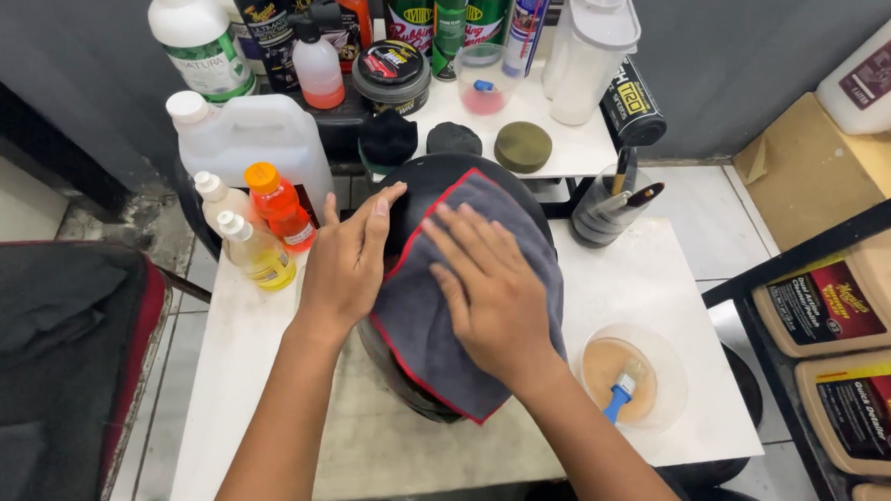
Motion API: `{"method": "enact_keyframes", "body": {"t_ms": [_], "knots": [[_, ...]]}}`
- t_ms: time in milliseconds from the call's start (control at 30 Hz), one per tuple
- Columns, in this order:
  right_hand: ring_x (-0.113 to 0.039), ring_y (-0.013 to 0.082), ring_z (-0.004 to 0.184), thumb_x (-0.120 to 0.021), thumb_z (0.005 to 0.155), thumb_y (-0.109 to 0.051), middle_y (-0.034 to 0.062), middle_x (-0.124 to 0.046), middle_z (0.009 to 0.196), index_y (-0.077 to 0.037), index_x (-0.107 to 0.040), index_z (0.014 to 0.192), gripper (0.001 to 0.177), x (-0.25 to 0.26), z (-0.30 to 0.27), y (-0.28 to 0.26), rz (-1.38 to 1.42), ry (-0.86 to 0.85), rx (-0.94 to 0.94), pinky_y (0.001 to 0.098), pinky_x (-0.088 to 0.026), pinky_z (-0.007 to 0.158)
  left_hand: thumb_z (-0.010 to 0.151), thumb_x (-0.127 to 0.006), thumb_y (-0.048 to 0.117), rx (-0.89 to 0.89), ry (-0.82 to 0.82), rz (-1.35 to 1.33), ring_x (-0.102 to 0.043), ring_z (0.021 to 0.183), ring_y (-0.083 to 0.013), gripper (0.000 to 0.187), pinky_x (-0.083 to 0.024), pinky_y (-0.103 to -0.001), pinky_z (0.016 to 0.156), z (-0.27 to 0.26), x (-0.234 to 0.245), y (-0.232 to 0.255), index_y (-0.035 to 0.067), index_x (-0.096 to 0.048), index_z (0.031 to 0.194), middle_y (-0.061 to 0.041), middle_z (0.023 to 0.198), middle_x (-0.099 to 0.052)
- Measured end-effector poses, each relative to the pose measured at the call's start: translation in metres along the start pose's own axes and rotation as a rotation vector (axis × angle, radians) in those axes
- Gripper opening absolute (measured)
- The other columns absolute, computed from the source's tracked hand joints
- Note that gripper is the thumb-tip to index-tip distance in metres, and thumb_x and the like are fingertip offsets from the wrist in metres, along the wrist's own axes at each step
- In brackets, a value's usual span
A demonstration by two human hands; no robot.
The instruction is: The person wipes the exterior surface of a black motorcycle helmet using a grey microfiber cloth with red trim. They systematically clean the top, sides, and front of the helmet, rotating it to access different areas.
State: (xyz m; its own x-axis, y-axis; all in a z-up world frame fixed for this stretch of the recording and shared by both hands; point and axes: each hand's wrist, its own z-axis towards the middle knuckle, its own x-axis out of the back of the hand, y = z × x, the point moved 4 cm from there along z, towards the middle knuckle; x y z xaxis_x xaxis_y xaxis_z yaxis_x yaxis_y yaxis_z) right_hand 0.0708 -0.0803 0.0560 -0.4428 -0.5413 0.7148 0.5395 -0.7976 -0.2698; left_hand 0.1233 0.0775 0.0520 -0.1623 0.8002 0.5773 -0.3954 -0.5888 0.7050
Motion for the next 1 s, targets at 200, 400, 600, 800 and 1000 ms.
{"method": "enact_keyframes", "body": {"t_ms": [200, 400, 600, 800, 1000], "knots": [[-0.042, 0.0362, 0.141, -0.046, 0.103, -0.017, 0.0174, -0.047, 0.151, -0.001, -0.051, 0.144, 0.044, -0.008, -0.044, -0.019, -0.125, 0.163, -0.072, 0.0458, -0.029, 0.116, 0.107, -0.023, 0.041, -0.007, 0.007, -0.011, -0.064, 0.112, -0.0369, 0.051, -0.011, -0.055, 0.12, 0.0, 0.001, -0.003, 0.02, -0.064, 0.131, -0.013, 0.118, -0.071], [-0.048, 0.0219, 0.138, -0.054, 0.1, -0.026, 0.0028, -0.055, 0.146, -0.013, -0.058, 0.139, 0.041, -0.029, -0.032, -0.034, -0.113, 0.067, 0.192, 0.0403, -0.03, 0.119, 0.108, -0.022, 0.039, -0.008, 0.037, -0.043, -0.065, 0.109, -0.037, 0.051, -0.014, -0.056, 0.119, -0.001, 0.0, -0.008, 0.02, -0.064, 0.13, -0.008, 0.119, -0.071], [-0.049, 0.0235, 0.137, -0.053, 0.101, -0.028, 0.0034, -0.058, 0.144, -0.016, -0.06, 0.138, 0.039, -0.008, -0.005, -0.016, -0.023, 0.05, 0.023, 0.0419, -0.029, 0.118, 0.107, -0.017, 0.041, 0.007, -0.018, -0.079, -0.056, 0.126, -0.032, 0.056, -0.013, -0.057, 0.118, -0.003, 0.0, -0.001, 0.02, -0.06, 0.135, -0.006, 0.13, -0.066], [-0.04, 0.0355, 0.142, -0.038, 0.106, -0.022, 0.018, -0.044, 0.154, 0.0, -0.046, 0.146, 0.046, -0.01, -0.053, -0.009, -0.067, 0.217, -0.223, 0.0432, -0.03, 0.116, 0.108, -0.018, 0.037, 0.024, -0.014, -0.079, -0.056, 0.125, -0.0326, 0.053, -0.015, -0.058, 0.118, -0.003, -0.002, -0.007, 0.022, -0.06, 0.136, -0.005, 0.128, -0.066], [-0.048, 0.0236, 0.139, -0.048, 0.102, -0.031, 0.0047, -0.053, 0.149, -0.012, -0.056, 0.141, 0.044, -0.03, -0.077, -0.027, -0.135, 0.103, 0.151, 0.0398, -0.025, 0.12, 0.108, -0.018, 0.036, 0.024, 0.0, -0.072, -0.057, 0.124, -0.0358, 0.052, -0.015, -0.061, 0.117, -0.003, -0.002, -0.004, 0.022, -0.06, 0.135, -0.006, 0.129, -0.066]]}}
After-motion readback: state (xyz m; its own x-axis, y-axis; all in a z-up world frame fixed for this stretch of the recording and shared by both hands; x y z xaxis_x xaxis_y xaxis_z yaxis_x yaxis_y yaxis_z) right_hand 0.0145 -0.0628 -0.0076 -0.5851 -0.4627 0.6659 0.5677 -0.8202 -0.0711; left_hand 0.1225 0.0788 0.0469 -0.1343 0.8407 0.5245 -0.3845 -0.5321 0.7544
